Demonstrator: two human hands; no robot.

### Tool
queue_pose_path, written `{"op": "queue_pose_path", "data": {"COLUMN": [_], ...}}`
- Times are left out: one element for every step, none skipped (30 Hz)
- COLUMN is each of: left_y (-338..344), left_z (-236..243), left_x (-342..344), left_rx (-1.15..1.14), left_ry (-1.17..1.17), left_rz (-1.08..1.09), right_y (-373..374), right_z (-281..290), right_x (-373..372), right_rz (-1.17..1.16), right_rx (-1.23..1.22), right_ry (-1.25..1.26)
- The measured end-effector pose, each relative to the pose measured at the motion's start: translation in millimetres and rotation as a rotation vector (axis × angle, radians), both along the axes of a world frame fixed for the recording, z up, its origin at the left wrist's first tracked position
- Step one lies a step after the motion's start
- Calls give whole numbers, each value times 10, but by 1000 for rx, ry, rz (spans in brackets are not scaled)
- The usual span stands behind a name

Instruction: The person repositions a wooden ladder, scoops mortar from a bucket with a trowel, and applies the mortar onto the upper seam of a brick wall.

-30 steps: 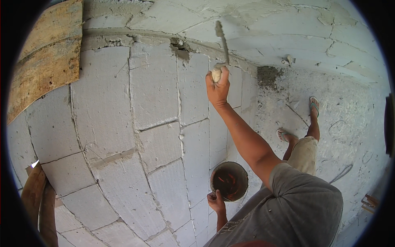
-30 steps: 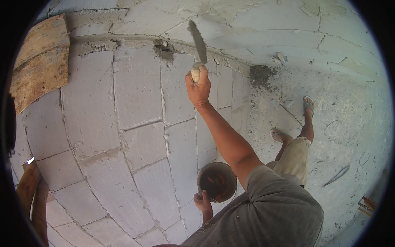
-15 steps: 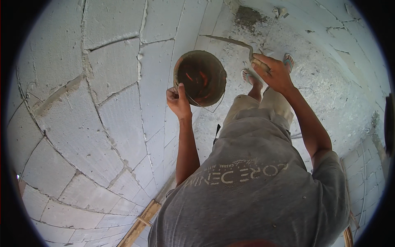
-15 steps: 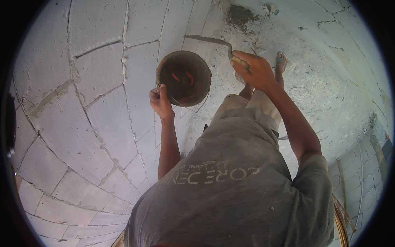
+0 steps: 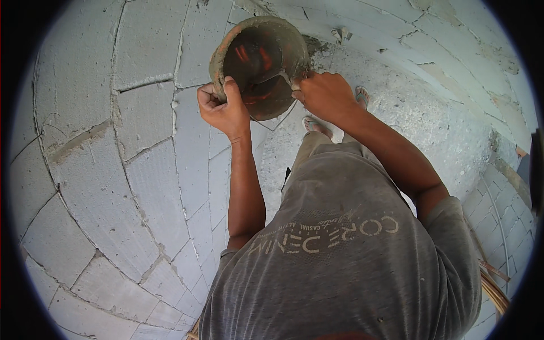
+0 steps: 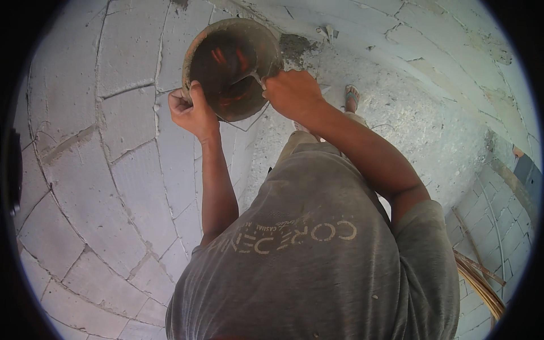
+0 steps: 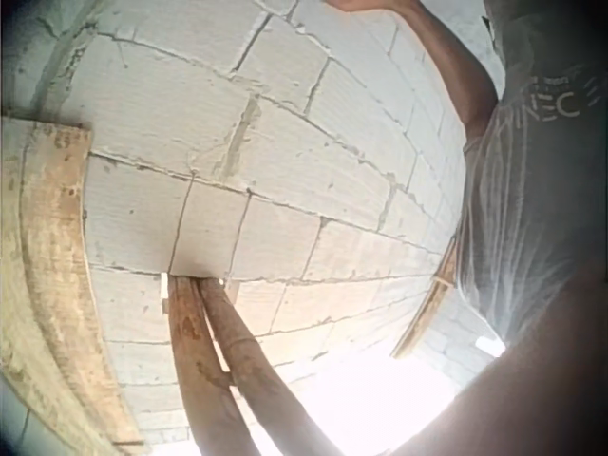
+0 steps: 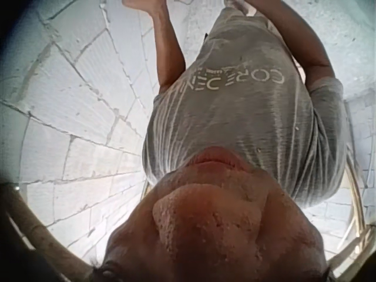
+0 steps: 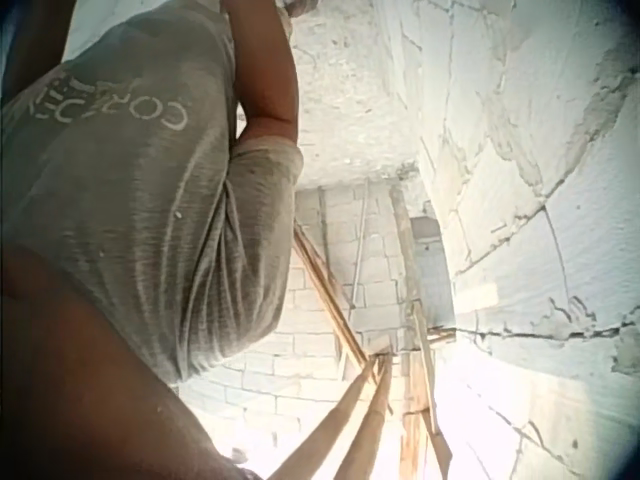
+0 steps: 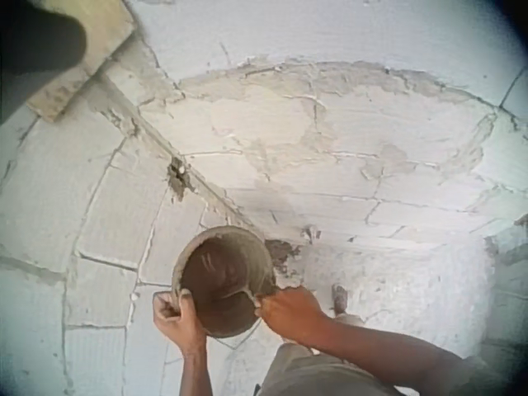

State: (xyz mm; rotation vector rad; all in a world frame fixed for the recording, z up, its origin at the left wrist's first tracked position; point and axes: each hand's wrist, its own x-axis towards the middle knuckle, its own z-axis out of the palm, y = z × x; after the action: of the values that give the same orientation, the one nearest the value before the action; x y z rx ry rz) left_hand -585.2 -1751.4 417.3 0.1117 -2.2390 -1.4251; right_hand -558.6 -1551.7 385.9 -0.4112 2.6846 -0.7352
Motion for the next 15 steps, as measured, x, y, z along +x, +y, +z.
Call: {"op": "queue_pose_path", "data": {"left_y": [-43, -76, -105, -81, -67, -50, -47, -54, -65, -67, -84, -100, -186, -151, -98], "left_z": [15, 49, 82, 119, 164, 207, 238, 265, 289, 363, 446, 514, 574, 569, 556], "left_x": [-44, -75, -102, -133, -157, -176, -213, -248, -288, -271, -274, -284, -244, -261, -258], "left_rx": [93, 185, 252, 254, 256, 257, 256, 265, 274, 274, 288, 301, 299, 298, 285], "left_ry": [15, 24, -20, -14, -4, 6, 13, 54, 93, 88, 87, 84, 106, 112, 117], "left_rz": [7, 5, 2, -17, -72, -128, -149, -146, -143, -154, -124, -92, -88, -81, -99], "right_y": [35, 61, 66, 67, 38, -40, -161, -232, -268, -233, -162, -74, 56, 137, 199], "right_z": [125, 243, 346, 453, 538, 554, 529, 581, 625, 632, 625, 614, 799, 827, 828], "right_x": [-28, -46, -112, -209, -270, -250, -204, -169, -79, -56, -67, -92, -136, -164, -187], "right_rz": [-70, -147, -156, -212, -268, -287, -232, -167, -101, -113, -22, 70, 134, 142, 22], "right_rx": [-22, -45, -43, -55, -68, -67, -79, -90, -86, -85, -23, 37, 70, 69, 46], "right_ry": [53, 101, 107, 159, 212, 221, 295, 370, 370, 367, 297, 224, 165, 170, 294]}}
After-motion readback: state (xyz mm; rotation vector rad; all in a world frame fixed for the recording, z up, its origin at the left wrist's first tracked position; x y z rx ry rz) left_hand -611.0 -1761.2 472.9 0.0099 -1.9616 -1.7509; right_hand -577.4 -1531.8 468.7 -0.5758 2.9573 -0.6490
